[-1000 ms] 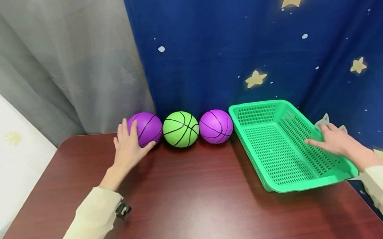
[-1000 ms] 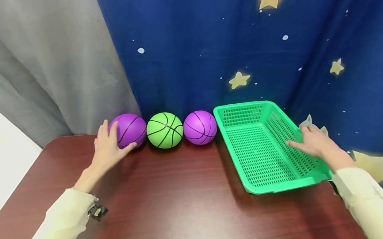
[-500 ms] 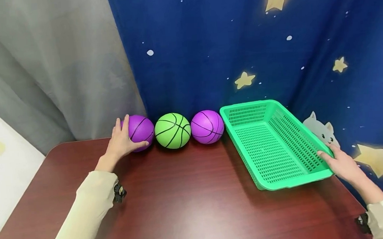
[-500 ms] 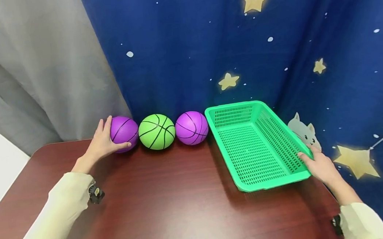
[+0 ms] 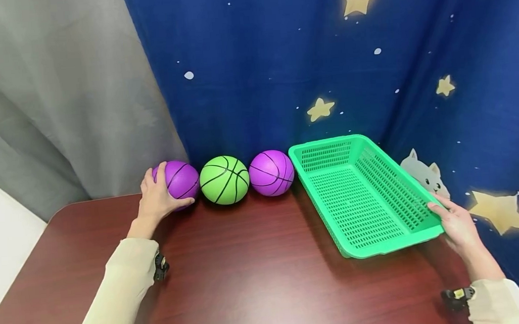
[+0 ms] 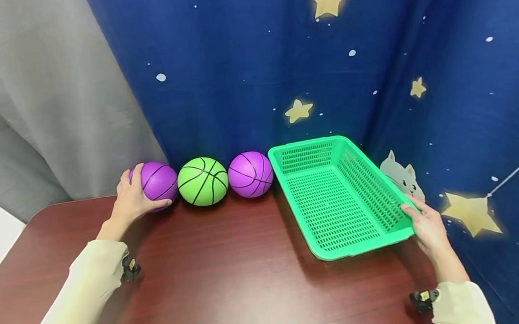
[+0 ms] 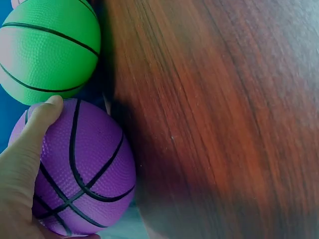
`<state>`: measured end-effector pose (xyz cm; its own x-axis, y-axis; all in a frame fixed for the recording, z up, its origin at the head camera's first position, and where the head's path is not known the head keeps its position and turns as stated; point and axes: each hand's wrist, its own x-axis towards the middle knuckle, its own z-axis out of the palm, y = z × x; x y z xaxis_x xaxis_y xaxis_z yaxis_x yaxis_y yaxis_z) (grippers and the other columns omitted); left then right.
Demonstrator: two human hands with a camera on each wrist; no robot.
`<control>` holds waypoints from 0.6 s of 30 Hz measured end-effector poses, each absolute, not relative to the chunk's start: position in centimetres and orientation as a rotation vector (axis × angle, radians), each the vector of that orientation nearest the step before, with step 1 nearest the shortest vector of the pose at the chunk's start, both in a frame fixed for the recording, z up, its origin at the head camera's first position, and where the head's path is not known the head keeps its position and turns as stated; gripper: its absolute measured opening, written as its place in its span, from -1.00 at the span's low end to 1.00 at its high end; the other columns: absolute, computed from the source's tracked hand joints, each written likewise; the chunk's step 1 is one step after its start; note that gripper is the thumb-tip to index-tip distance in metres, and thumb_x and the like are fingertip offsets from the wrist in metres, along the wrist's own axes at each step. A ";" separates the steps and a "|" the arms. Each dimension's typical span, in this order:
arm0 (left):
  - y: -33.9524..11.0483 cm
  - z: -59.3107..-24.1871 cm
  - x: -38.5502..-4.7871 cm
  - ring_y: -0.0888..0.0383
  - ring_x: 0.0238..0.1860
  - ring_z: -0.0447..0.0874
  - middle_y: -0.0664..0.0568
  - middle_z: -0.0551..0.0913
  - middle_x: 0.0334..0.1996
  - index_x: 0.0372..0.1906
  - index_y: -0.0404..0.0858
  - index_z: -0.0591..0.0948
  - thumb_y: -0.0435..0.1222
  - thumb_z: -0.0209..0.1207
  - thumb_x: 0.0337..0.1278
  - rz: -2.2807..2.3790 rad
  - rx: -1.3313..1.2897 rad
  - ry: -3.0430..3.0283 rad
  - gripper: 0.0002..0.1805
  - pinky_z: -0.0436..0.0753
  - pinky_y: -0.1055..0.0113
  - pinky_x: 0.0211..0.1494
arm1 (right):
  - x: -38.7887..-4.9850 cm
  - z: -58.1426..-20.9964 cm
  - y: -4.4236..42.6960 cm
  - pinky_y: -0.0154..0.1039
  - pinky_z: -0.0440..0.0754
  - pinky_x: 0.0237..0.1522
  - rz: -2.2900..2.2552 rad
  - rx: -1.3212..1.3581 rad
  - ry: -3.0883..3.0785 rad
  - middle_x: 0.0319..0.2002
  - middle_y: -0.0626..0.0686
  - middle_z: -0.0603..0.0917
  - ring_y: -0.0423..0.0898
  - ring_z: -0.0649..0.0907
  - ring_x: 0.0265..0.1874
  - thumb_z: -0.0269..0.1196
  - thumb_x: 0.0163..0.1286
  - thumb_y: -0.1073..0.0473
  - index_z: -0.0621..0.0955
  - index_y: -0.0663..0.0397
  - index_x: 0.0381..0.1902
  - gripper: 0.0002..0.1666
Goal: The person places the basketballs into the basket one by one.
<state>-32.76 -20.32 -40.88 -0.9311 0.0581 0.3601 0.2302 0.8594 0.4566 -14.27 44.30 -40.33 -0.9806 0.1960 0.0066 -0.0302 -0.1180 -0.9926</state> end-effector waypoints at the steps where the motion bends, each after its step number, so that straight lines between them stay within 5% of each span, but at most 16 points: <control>1: -20.3 -40.9 -32.7 -0.46 0.19 0.03 -0.44 0.00 0.25 0.41 -0.14 -0.02 0.09 0.52 -0.59 -0.717 -0.215 -2.690 0.33 0.35 -0.38 -0.14 | -14.3 -40.4 44.3 -0.25 0.63 -0.51 2.285 -0.170 -1.917 -0.36 -0.07 0.69 -0.13 0.70 -0.46 0.07 0.41 0.27 0.62 -0.30 -0.09 -0.68; 9: -20.2 -40.4 -32.4 -0.41 0.18 0.05 -0.40 0.04 0.23 0.42 -0.11 -0.01 0.09 0.50 -0.54 -0.711 -0.181 -2.685 0.30 0.36 -0.36 -0.16 | -14.4 -41.1 44.0 -0.27 0.61 -0.22 2.541 0.016 -1.498 -0.15 0.00 0.66 -0.13 0.66 -0.18 -0.04 0.44 0.34 0.64 0.08 -0.04 -0.67; 18: -20.8 -37.5 -30.8 -0.37 0.18 0.07 -0.32 0.07 0.25 0.43 -0.07 0.00 0.15 0.48 -0.53 -0.774 -0.149 -2.569 0.30 0.33 -0.35 -0.11 | -14.2 -41.5 43.2 -0.28 0.61 -0.26 2.466 -0.076 -1.474 -0.20 -0.01 0.68 -0.15 0.68 -0.24 0.04 0.41 0.32 0.66 0.08 -0.09 -0.72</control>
